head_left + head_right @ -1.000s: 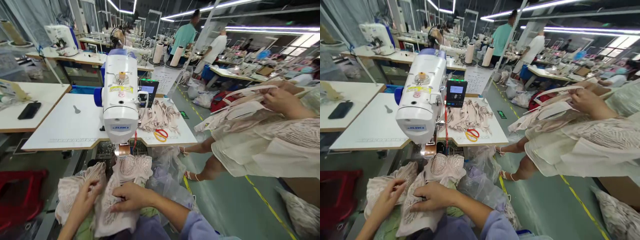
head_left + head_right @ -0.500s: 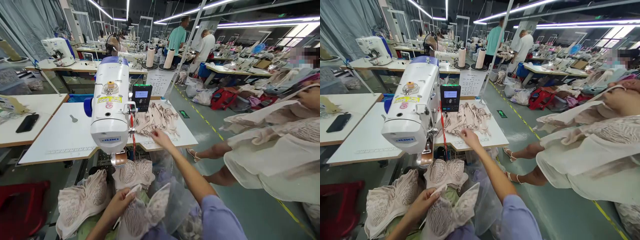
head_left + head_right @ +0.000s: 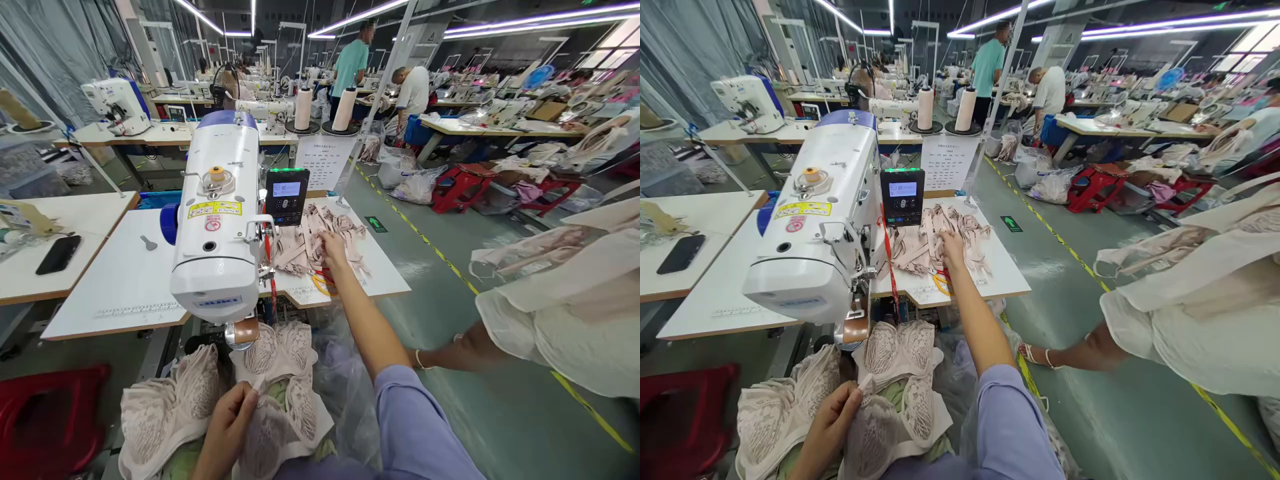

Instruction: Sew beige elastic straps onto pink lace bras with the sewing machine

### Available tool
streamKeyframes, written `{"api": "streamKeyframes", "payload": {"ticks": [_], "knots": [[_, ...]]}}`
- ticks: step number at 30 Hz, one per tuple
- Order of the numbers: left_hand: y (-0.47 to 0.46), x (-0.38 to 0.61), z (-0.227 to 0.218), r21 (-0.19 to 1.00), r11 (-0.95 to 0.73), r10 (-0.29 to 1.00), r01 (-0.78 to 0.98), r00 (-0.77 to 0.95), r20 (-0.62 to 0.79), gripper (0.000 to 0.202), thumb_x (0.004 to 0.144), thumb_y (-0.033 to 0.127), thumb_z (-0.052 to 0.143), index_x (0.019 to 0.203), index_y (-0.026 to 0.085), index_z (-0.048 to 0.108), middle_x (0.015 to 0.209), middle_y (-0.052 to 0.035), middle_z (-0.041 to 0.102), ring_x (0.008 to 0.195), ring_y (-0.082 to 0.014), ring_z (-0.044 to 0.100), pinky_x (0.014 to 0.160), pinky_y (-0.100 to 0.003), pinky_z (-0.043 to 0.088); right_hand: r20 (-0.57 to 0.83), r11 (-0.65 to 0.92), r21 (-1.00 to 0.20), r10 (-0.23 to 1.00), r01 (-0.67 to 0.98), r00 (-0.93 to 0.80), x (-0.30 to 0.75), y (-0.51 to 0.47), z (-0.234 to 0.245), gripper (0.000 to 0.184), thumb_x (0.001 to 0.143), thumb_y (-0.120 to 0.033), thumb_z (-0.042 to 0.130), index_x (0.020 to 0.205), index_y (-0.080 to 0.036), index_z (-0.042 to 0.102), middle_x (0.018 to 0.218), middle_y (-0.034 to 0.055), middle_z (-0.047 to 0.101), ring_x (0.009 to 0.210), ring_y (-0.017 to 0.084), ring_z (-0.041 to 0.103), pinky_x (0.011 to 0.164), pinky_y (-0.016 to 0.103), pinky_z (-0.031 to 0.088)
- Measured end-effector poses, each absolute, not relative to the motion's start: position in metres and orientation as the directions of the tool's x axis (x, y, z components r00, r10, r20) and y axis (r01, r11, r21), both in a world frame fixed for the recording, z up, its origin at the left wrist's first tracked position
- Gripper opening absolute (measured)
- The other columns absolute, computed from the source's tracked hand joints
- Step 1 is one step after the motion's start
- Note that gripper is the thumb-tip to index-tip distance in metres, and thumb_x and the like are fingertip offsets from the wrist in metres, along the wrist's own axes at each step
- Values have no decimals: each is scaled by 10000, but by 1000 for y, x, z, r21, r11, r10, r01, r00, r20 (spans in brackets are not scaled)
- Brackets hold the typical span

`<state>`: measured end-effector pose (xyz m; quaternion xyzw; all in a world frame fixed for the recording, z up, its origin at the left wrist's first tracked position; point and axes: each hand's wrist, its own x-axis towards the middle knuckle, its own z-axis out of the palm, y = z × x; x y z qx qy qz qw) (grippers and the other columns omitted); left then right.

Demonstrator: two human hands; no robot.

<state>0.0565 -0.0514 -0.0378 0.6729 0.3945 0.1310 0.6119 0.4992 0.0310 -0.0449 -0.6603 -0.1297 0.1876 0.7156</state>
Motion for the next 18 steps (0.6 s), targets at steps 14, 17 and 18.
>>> {"api": "streamKeyframes", "payload": {"ticks": [14, 17, 18], "knots": [[-45, 45, -47, 931, -72, 802, 358, 575, -159, 473, 882, 550, 584, 1215, 218, 627, 864, -35, 701, 807, -209, 665, 709, -283, 527, -49, 484, -726, 672, -488, 739, 449, -55, 53, 344, 1020, -485, 435, 795, -227, 471, 563, -102, 250, 444, 59, 361, 568, 150, 463], [-35, 38, -48, 892, -160, 818, 423, 563, -120, 411, 869, 563, 552, 1046, 233, 721, 1147, -76, 736, 1122, -280, 661, 933, -361, 540, -113, 456, -663, 723, -593, 681, 415, -73, 52, 254, 1031, -406, 439, 859, -230, 501, 549, -110, 246, 425, 60, 321, 550, 144, 437], [-31, 35, -48, 878, -197, 821, 437, 563, -96, 413, 867, 567, 536, 1034, 243, 729, 1172, -69, 737, 1157, -291, 651, 972, -383, 533, -133, 443, -659, 727, -608, 674, 400, -80, 48, 219, 1019, -396, 467, 881, -231, 508, 544, -114, 252, 418, 59, 300, 527, 141, 416]]}}
